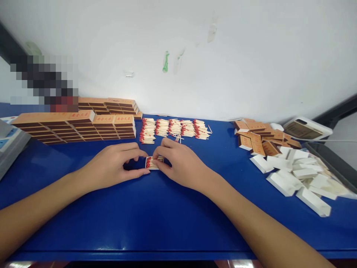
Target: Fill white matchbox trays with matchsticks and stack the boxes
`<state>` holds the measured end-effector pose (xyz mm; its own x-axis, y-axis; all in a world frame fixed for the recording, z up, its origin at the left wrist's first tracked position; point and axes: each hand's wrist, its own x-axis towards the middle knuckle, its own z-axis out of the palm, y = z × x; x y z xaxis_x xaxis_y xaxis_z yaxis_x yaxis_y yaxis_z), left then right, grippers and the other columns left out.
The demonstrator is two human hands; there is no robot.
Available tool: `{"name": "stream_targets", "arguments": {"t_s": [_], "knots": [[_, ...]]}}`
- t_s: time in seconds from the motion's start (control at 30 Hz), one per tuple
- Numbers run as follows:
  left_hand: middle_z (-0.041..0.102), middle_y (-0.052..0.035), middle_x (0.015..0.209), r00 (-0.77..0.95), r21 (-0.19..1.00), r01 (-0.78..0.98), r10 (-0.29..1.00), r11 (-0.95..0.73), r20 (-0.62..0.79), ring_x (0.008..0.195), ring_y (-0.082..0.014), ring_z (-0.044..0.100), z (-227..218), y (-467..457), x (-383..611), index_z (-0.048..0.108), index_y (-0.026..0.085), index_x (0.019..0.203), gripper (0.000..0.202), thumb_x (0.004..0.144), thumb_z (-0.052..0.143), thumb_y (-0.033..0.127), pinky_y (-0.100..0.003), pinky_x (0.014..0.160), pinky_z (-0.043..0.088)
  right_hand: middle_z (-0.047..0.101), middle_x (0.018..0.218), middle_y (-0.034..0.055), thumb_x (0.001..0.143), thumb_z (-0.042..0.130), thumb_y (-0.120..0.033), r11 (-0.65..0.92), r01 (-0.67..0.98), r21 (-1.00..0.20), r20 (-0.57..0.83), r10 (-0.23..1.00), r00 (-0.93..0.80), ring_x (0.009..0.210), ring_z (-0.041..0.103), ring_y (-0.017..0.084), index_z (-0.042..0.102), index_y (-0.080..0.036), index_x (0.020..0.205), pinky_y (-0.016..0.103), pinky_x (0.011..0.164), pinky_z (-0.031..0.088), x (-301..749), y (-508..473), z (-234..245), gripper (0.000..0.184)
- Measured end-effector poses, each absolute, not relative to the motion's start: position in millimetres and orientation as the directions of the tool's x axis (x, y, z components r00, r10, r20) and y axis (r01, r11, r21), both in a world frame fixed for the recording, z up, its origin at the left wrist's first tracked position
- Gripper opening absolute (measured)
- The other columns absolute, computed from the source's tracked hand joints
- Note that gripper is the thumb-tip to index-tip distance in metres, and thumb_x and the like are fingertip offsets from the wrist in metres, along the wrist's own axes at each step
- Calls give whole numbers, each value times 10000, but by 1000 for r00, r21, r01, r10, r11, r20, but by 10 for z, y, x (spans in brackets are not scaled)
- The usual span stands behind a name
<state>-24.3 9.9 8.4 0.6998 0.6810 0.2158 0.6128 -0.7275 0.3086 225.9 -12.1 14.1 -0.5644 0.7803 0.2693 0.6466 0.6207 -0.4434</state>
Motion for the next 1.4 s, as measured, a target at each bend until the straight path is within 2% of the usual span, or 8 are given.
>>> {"name": "stream_targets", "arguments": {"t_s": [0.2,0.6,0.8,1.1,1.4], "knots": [[672,-19,933,702,306,610,677,-731,220,790,-164,641,78,93,-244,739,210,1139,355,974,699,522,-281,648,463,607,951,41,1017,652,-225,595,699,-396,252,803,-540,791,584,163,707,-193,993,299,702,442,2264,-119,140,68],[670,-15,936,696,306,616,684,-725,218,794,-166,641,71,98,-234,742,209,1116,339,967,709,511,-291,642,460,611,928,43,1025,644,-261,598,730,-330,273,801,-533,772,569,166,653,-192,917,300,688,414,2252,-126,125,128],[660,-7,926,696,305,618,685,-725,217,795,-165,638,78,92,-226,746,204,1109,336,968,710,507,-301,652,469,624,952,42,1027,639,-212,591,725,-355,290,806,-515,793,574,169,653,-189,988,301,697,421,2240,-115,107,47],[677,-9,944,699,317,608,680,-728,221,801,-164,650,78,89,-234,742,215,1135,337,975,705,510,-290,665,471,610,962,50,1048,630,-226,610,725,-319,292,791,-537,797,575,176,687,-177,1026,309,723,440,2270,-87,107,79],[665,-10,939,704,305,607,674,-734,223,794,-165,644,71,99,-237,742,199,1132,349,973,708,508,-288,649,462,626,1003,64,1042,619,-228,588,706,-395,218,806,-550,838,608,186,683,-185,1012,319,741,465,2259,-122,147,82]]}}
